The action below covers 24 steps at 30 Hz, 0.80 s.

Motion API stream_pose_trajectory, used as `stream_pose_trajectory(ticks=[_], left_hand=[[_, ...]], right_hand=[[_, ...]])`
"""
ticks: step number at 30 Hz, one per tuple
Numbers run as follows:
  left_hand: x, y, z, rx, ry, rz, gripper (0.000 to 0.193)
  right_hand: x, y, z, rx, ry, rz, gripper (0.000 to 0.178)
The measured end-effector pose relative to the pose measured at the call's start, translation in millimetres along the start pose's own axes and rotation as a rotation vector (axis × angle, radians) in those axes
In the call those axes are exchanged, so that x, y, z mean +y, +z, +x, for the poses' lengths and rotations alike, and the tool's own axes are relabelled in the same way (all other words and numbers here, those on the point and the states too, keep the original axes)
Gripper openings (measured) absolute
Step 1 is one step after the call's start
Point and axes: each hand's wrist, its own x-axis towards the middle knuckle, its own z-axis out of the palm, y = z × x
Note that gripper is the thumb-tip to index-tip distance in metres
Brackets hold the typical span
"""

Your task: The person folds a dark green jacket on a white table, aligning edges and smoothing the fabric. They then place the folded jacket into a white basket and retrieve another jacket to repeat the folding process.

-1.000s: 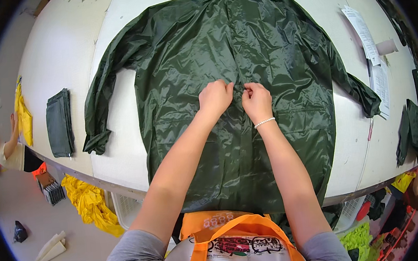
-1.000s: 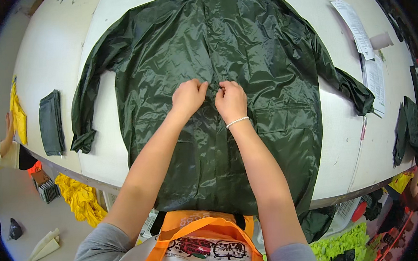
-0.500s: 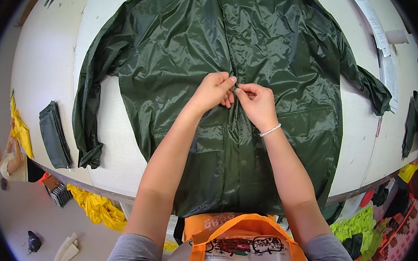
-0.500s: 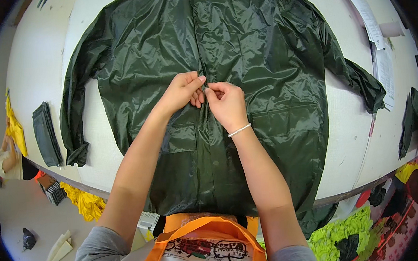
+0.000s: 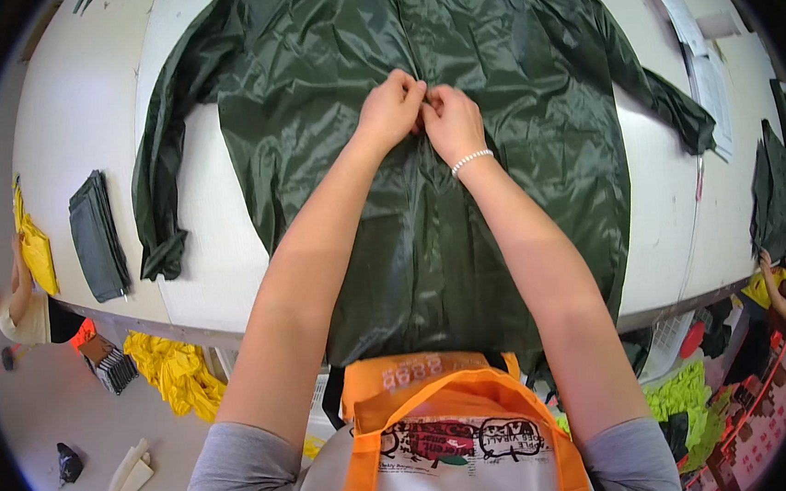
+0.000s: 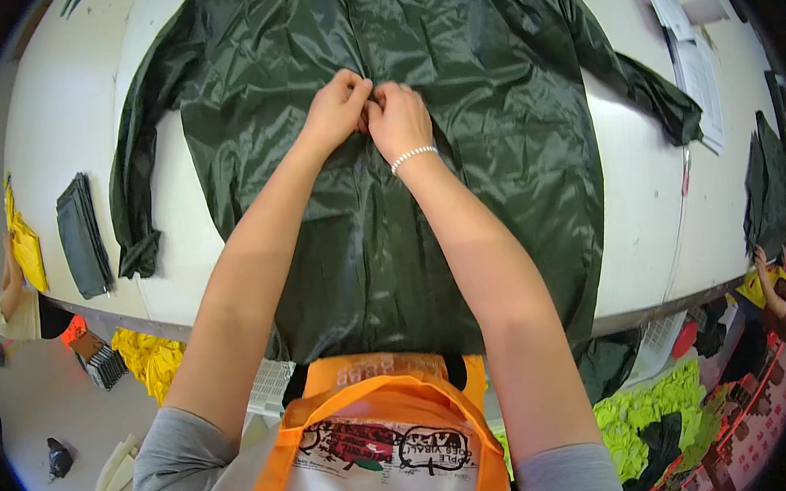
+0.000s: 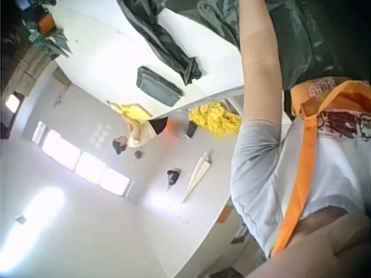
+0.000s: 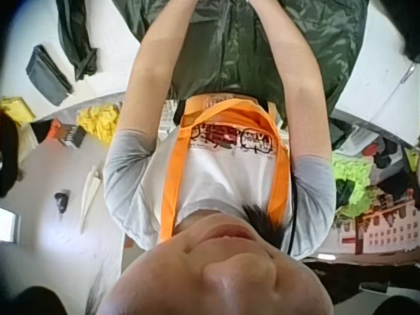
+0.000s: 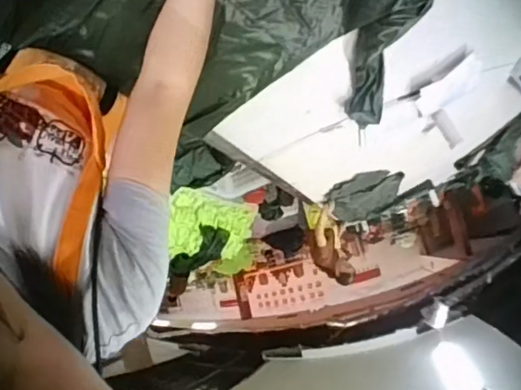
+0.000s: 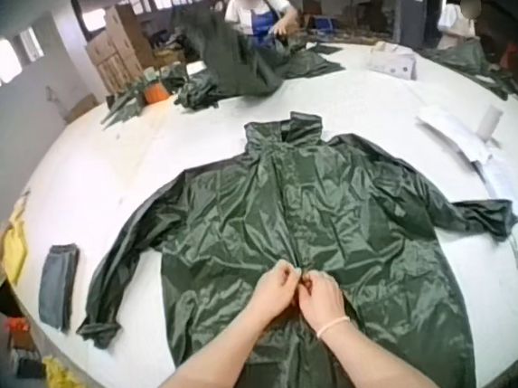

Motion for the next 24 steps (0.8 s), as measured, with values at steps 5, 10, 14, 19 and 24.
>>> stream_pose_trajectory(ticks=[5,10,14,19,24], left_hand=[[-0.8,-0.1,-99.7,0.334,0.192,0.112,0.021],[-10.8,32.6,-190.2,0.174,-0.051,0.06,0.022],[-3.9,37.5,-194.0,0.084,-0.112,0.173,0.026],[-2.2,44.9,-163.4,-0.074,-0.121,0.524,0.036],[1.2,37.9,-146.0,-0.325,-0.216,0.203,0.032]], right_hand=[[-32.9,-40.0,-108.3,0.055,-0.176,0.039,0.027],[4.9,-25.6,-200.6,0.068,-0.063,-0.099,0.034],[21.9,-30.6,-199.7,0.095,0.001,0.035,0.014],[22.7,-33.4,-192.8,0.104,0.025,0.005,0.014],[23.7,-27.1,-193.1,0.163,0.082,0.153,0.013]])
